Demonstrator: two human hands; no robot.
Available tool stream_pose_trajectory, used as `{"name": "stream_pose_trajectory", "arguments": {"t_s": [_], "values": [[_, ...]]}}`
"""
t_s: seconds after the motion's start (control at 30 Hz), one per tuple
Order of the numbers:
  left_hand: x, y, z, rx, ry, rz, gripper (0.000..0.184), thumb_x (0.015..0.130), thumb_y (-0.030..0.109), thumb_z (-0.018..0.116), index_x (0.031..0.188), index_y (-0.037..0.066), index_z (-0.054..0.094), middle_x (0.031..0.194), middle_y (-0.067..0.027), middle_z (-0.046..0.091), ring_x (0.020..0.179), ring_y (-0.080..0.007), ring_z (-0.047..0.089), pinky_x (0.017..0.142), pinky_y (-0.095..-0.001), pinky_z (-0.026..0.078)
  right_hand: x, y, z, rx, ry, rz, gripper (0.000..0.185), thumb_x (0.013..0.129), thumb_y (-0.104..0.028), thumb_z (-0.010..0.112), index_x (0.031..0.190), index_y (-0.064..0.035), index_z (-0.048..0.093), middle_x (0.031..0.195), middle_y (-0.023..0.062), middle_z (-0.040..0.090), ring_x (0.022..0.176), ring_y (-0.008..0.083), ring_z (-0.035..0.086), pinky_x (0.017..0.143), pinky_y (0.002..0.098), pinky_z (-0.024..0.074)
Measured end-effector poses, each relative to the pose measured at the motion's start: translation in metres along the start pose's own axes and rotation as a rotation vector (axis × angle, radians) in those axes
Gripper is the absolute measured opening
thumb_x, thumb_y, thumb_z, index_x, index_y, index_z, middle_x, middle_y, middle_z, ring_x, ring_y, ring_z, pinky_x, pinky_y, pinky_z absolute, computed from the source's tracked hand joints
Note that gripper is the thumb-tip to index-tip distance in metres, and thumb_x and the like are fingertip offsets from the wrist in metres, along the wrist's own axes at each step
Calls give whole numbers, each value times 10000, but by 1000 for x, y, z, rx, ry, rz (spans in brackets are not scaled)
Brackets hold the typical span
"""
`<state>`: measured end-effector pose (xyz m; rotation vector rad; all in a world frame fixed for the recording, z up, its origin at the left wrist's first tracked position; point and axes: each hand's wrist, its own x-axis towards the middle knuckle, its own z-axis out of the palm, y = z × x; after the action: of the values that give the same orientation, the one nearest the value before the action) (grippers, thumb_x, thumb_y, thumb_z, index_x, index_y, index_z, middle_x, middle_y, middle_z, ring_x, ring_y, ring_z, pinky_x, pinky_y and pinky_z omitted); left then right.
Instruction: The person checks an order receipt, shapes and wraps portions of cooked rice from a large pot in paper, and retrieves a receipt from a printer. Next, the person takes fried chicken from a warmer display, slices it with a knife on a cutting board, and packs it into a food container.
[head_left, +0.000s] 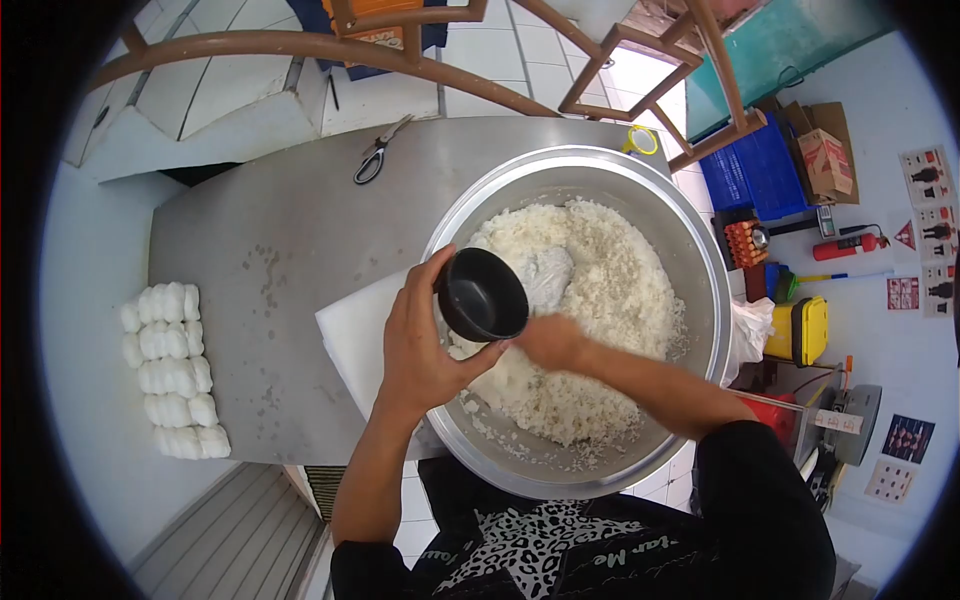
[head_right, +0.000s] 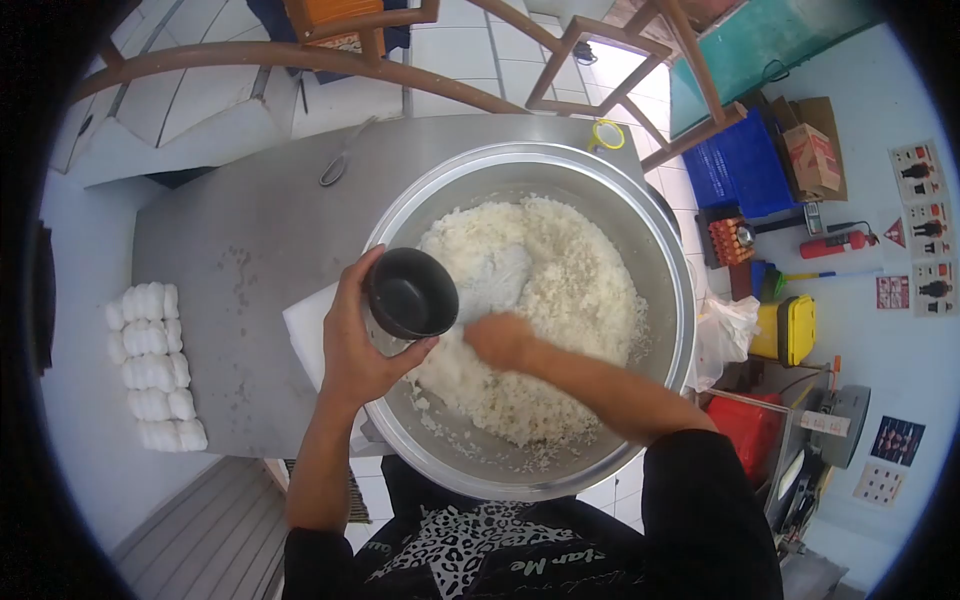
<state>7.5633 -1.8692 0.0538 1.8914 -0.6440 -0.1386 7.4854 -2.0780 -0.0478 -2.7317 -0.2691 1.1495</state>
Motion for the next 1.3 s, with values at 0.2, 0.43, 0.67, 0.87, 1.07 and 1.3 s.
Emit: {"name": "stream_pose_trajectory", "arguments": {"t_s": [0.2, 0.43, 0.67, 0.87, 1.07, 1.3], "values": [[-1, 0, 1, -21, 4, 11, 943, 620, 117, 892, 1431, 26, 420, 1294, -187, 566, 1206, -329, 599, 1037, -405, 476, -56, -37, 10, 189, -122, -98, 262, 919, -159, 510, 1093, 5, 615, 915, 245, 690, 929, 418, 684, 791, 515, 543], [-4, 17, -2, 127, -53, 15, 904, 616, 98, 887, 1395, 37, 434, 1281, -184, 566, 1183, -354, 602, 1012, -408, 492, -114, 6, 37, 436, 86, -273, 295, 914, -135, 519, 1116, 79, 539, 862, 286, 655, 858, 472, 642, 766, 537, 503], [-38, 58, 46, 15, -421, -215, 1006, 665, 81, 875, 1459, 28, 260, 1282, -260, 560, 1177, -426, 596, 996, -436, 491, -192, -15, -35, 651, 561, 310, 321, 872, -4, 517, 1153, 149, 493, 827, 294, 626, 825, 446, 638, 742, 537, 482], [-33, 59, 68, -187, -225, -196, 996, 662, 51, 882, 1449, -12, 276, 1266, -245, 574, 1133, -348, 624, 992, -412, 489, -193, -35, 14, 249, 792, 166, 548, 805, 39, 539, 1349, 62, 474, 1030, 208, 548, 900, 347, 565, 814, 429, 474], [-42, 61, 65, -247, -255, -254, 862, 620, 46, 904, 1314, -17, 396, 1182, -203, 628, 1099, -287, 652, 960, -391, 511, -240, -8, 8, 1225, 895, 283, 468, 963, 13, 562, 1423, -29, 490, 1036, 252, 655, 934, 327, 673, 808, 405, 529], [-50, 83, 85, -249, -232, -313, 1162, 595, -12, 870, 1498, 32, 140, 1191, -231, 630, 1078, -332, 662, 955, -407, 513, -216, -30, 24, 956, 821, -81, 426, 990, -16, 527, 1415, -46, 537, 895, 212, 627, 785, 326, 632, 753, 425, 502]]}}
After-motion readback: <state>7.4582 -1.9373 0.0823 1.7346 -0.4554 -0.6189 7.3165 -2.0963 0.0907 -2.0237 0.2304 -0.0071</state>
